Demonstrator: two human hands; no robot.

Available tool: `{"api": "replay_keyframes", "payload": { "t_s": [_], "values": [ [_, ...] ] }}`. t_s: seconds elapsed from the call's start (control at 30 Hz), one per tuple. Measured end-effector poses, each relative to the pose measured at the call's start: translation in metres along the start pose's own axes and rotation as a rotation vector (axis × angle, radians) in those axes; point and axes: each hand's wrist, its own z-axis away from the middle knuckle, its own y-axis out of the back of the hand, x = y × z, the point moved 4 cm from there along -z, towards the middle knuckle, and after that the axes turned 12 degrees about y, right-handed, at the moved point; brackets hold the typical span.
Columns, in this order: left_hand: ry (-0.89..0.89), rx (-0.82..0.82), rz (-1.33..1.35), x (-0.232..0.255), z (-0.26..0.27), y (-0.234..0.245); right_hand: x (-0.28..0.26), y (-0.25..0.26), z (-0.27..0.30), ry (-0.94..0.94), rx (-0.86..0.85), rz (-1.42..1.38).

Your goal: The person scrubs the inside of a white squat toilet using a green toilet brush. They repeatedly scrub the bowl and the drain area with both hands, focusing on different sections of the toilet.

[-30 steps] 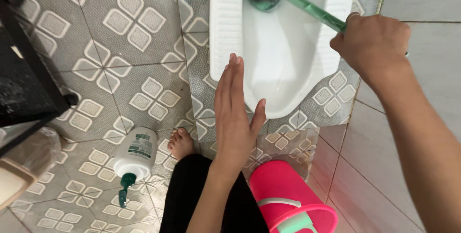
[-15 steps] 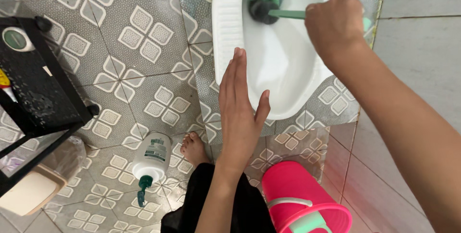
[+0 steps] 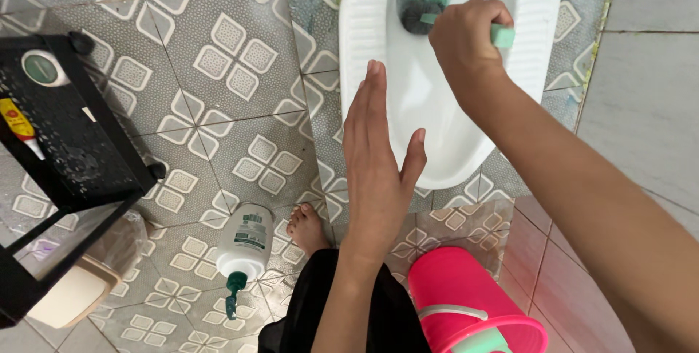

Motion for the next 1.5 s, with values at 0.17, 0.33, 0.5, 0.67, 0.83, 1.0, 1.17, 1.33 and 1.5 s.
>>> {"api": "replay_keyframes", "payload": {
  "t_s": [0.17, 0.33, 0.5, 0.67, 0.83, 1.0, 1.17, 1.33, 1.5],
  "values": [
    [-0.002, 0.021, 0.027, 0.0, -0.005, 0.006, 0.014, -0.016, 0.0, -0.116, -0.077, -0.154],
    [-0.003, 0.024, 0.037, 0.002, 0.001, 0.013, 0.04, -0.042, 0.027, -0.099, -0.253, -0.5],
    [-0.002, 0.044, 0.065, 0.003, 0.006, 0.018, 0.056, -0.059, 0.056, -0.254, -0.373, -0.814],
    [0.011, 0.041, 0.063, -0.001, 0.008, 0.018, 0.057, -0.066, 0.051, -0.265, -0.344, -0.868],
    [0.032, 0.02, 0.061, -0.001, 0.01, 0.015, 0.065, -0.065, 0.043, -0.128, -0.323, -0.63],
    [0.006, 0.024, 0.044, 0.001, 0.008, 0.011, 0.059, -0.066, 0.031, 0.046, 0.039, -0.168],
    [-0.001, 0.021, 0.039, 0.002, 0.006, 0.008, 0.062, -0.053, 0.034, 0.022, -0.201, -0.33],
    [0.005, 0.026, 0.054, 0.0, 0.003, 0.004, 0.069, -0.059, 0.037, -0.211, -0.375, -0.8],
    [-0.004, 0.045, 0.047, -0.001, -0.001, -0.001, 0.059, -0.073, 0.033, -0.301, -0.323, -0.889]
  ]
}}
